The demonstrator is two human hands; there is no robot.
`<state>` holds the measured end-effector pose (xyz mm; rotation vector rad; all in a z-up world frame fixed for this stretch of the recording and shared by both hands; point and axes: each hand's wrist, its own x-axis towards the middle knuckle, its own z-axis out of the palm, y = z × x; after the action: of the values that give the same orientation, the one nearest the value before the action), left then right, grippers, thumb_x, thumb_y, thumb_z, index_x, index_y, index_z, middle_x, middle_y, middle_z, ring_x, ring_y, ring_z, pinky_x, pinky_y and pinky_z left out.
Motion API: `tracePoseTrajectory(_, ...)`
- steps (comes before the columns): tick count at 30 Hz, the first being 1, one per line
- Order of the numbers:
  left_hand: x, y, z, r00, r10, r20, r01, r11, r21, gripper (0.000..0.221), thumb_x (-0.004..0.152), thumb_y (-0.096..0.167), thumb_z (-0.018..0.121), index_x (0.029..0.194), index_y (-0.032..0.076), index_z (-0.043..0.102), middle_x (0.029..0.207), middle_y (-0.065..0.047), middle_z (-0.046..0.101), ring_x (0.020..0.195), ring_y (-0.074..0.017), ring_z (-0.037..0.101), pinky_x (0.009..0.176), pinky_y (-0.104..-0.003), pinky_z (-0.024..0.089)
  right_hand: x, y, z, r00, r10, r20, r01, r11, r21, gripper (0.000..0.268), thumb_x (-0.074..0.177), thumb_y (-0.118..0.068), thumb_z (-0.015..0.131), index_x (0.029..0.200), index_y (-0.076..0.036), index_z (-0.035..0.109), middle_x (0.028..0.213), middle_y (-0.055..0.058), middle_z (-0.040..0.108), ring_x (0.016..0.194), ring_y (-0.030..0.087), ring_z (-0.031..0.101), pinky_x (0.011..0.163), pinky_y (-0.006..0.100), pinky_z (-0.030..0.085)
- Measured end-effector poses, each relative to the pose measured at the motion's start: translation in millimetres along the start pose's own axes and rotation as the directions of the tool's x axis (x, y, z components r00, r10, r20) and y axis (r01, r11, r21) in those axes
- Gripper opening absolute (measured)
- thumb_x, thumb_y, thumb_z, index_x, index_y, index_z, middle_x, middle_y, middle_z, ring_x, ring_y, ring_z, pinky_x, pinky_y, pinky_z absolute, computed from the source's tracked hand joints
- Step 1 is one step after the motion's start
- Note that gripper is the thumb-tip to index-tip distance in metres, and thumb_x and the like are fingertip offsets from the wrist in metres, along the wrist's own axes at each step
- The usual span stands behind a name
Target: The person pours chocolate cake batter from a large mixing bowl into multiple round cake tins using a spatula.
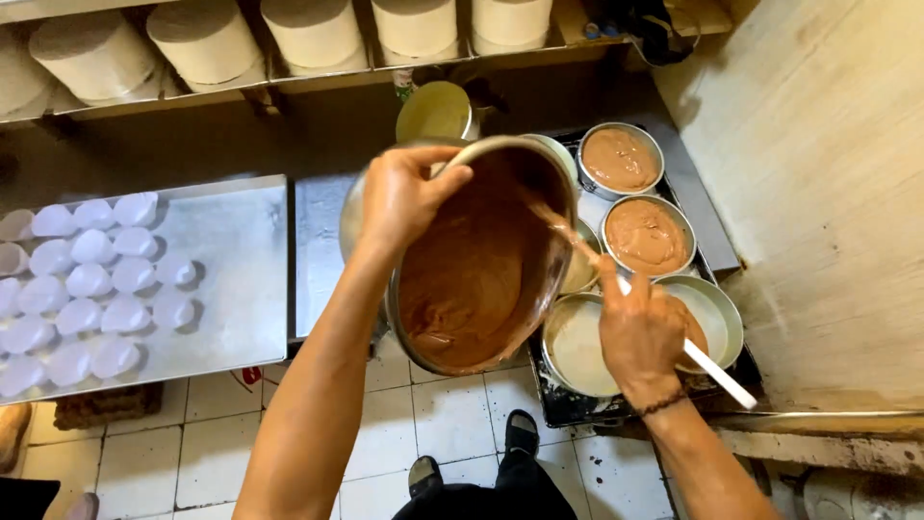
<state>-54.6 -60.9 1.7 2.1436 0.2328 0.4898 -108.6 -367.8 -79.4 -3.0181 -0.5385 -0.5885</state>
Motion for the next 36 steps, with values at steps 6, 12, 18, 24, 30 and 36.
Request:
tracePoseTrajectory(6, 9, -7, -12, 0.988, 0.131, 0.085, -0.134, 0.990, 0.031, 0.031, 0.080, 0.036, 0.083, 0.107, 0.019, 0.082, 0.072, -0.006, 0.073, 0.062, -0.0128, 0.066, 0.062, -0.033, 0.052, -46, 8, 1, 0.880, -0.086, 0.468, 0.100, 0.995, -0.003, 0.033, 0.096, -0.026, 0.057, 0.125, -0.022, 0.070, 0.076, 0.009, 0.070, 0.066, 0.029, 0.071, 0.056, 0.041, 0.054)
tracePoseTrajectory(12, 35, -32, -15, 0.957, 0.181, 0.226, -0.171, 0.983, -0.062, 0.035, 0.078, 0.035, 0.085, 0.108, 0.017, 0.081, 0.075, -0.008, 0.076, 0.068, -0.0098, 0.065, 0.068, -0.030, 0.054, -52, 14, 17, 0.969, -0.211, 0.128, 0.118, 0.853, 0.509, 0.029, 0.091, -0.036, 0.059, 0.111, -0.024, 0.076, 0.080, 0.009, 0.074, 0.063, 0.032, 0.070, 0.055, 0.044, 0.054)
tracePoseTrajectory(18, 30, -13, -11, 0.966, 0.163, 0.202, -0.149, 0.985, -0.083, 0.035, 0.076, 0.035, 0.085, 0.107, 0.017, 0.081, 0.078, -0.006, 0.078, 0.069, -0.0091, 0.069, 0.070, -0.029, 0.055, -124, -15, 135, 0.883, -0.016, 0.470, -0.248, 0.833, 0.494, 0.029, 0.098, -0.040, 0.059, 0.110, -0.027, 0.082, 0.066, 0.006, 0.069, 0.054, 0.018, 0.059, 0.050, 0.034, 0.047)
tracePoseTrajectory(24, 29, -12, -5, 0.981, 0.081, 0.179, -0.084, 0.996, 0.008, 0.032, 0.079, 0.036, 0.083, 0.107, 0.021, 0.082, 0.075, -0.008, 0.075, 0.065, -0.0149, 0.065, 0.065, -0.033, 0.053, -138, -66, 132, 0.723, 0.032, 0.691, -0.671, 0.275, 0.689, 0.033, 0.095, -0.029, 0.064, 0.122, -0.016, 0.078, 0.058, 0.000, 0.057, 0.050, 0.008, 0.049, 0.046, 0.026, 0.039)
tracePoseTrajectory(30, 52, -22, 0, 0.993, 0.003, 0.117, -0.003, 1.000, 0.003, 0.038, 0.077, 0.038, 0.085, 0.109, 0.018, 0.080, 0.083, -0.009, 0.077, 0.074, -0.0153, 0.071, 0.068, -0.034, 0.055, -109, 2, 83, 0.792, 0.098, 0.602, -0.603, -0.024, 0.798, 0.035, 0.097, -0.021, 0.059, 0.123, -0.003, 0.073, 0.063, -0.002, 0.055, 0.053, 0.008, 0.045, 0.048, 0.024, 0.037)
tracePoseTrajectory(36, 56, -20, -2, 0.993, 0.033, 0.117, -0.020, 0.993, -0.114, 0.035, 0.086, 0.028, 0.081, 0.113, 0.006, 0.079, 0.094, -0.005, 0.079, 0.079, -0.0084, 0.069, 0.071, -0.029, 0.055, -96, 96, -23, 0.830, 0.313, 0.461, -0.517, 0.124, 0.847, 0.031, 0.099, -0.015, 0.060, 0.124, -0.001, 0.073, 0.076, 0.001, 0.064, 0.064, 0.007, 0.052, 0.055, 0.023, 0.043)
